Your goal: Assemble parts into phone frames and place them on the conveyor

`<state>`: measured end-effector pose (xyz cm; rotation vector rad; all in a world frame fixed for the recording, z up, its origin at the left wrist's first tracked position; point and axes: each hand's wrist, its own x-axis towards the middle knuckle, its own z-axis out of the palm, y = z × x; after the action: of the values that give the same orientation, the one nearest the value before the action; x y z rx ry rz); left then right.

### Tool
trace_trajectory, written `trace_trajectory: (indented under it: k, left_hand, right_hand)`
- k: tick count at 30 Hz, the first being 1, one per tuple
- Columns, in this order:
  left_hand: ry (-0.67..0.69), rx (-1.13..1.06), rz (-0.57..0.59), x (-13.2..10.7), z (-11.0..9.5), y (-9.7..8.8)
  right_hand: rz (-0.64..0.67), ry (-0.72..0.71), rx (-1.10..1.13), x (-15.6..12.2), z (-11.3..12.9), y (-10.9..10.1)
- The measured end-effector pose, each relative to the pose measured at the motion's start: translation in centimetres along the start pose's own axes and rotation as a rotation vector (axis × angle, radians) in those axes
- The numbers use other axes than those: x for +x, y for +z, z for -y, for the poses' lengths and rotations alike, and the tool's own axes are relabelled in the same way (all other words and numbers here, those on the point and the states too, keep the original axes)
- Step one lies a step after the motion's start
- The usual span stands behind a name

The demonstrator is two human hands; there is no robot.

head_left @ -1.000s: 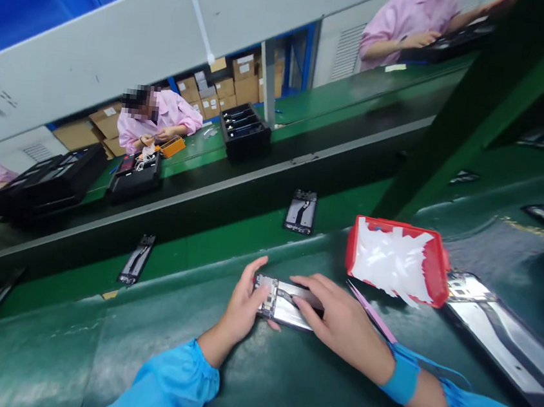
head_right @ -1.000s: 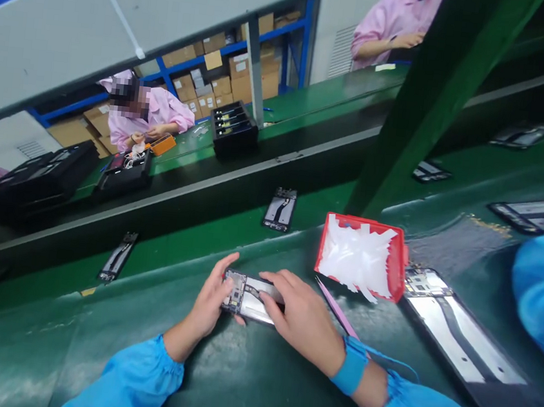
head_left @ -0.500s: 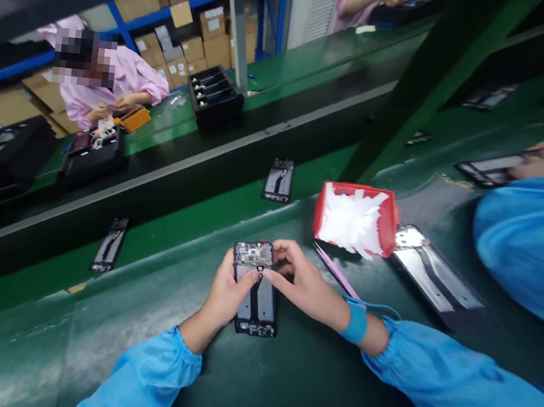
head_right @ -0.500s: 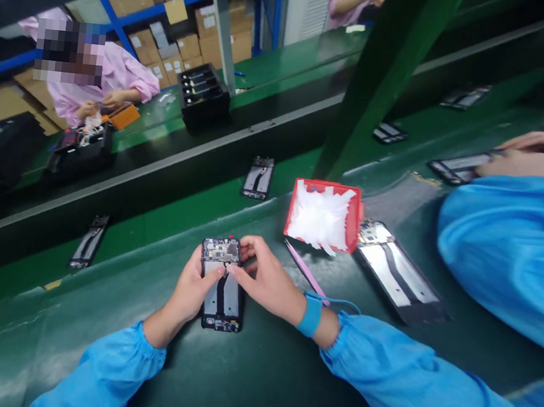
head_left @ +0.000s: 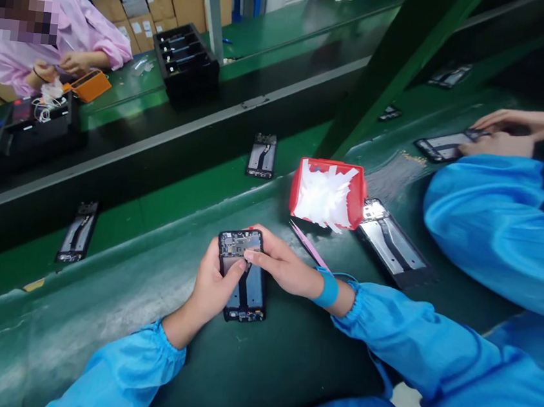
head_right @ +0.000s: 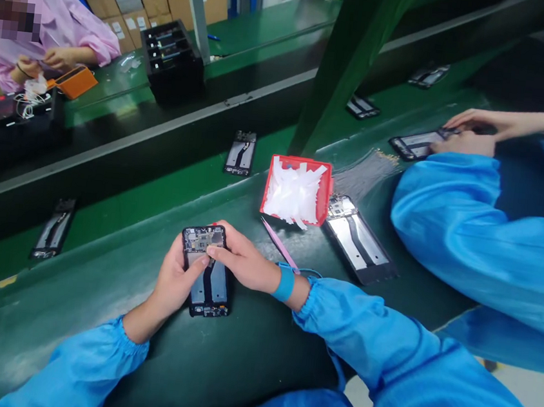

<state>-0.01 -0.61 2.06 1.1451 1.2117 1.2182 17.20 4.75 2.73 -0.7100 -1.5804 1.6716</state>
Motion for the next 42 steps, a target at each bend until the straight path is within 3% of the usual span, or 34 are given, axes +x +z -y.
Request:
trace_trajectory:
  k: [6, 16, 25, 33, 37, 39, 42]
  left_hand:
    - [-0.073, -0.091, -0.075, 0.1, 0.3, -0.1]
    - [-0.038, 0.035, -0.119, 0.3, -0.6, 0.1]
    - [-0.087, 0.032, -0.149, 0.5, -1.0, 0.8]
    - [-0.140, -0.254, -0.278, 2.1, -0.8, -1.1]
    - [-0.157, -0.383, -0.236, 3.3, -1.4, -2.3]
    - [-0.179, -0.395, -0.193, 3.3, -1.5, -2.6]
    - [-0.285, -0.363, -0.038, 3.0, -1.4, -2.8]
  right_hand:
    - [0.054, -0.027, -0.001, 0.1, -0.2, 0.1]
    - [-0.001, -0.064, -0.058, -0.1, -0.1, 0.5]
    - [-0.101, -0.034, -0.115, 0.0, -0.4, 0.9]
    - [0.091, 0.056, -0.004, -0.2, -1.0, 1.1]
    - [0.108, 0.167, 0.014, -0.2, -2.0, 0.8]
    - [0.045, 0.200, 0.104, 0.1, -2.4, 0.5]
    - [-0.083, 0.202, 0.192, 0.5, -2.5, -0.1]
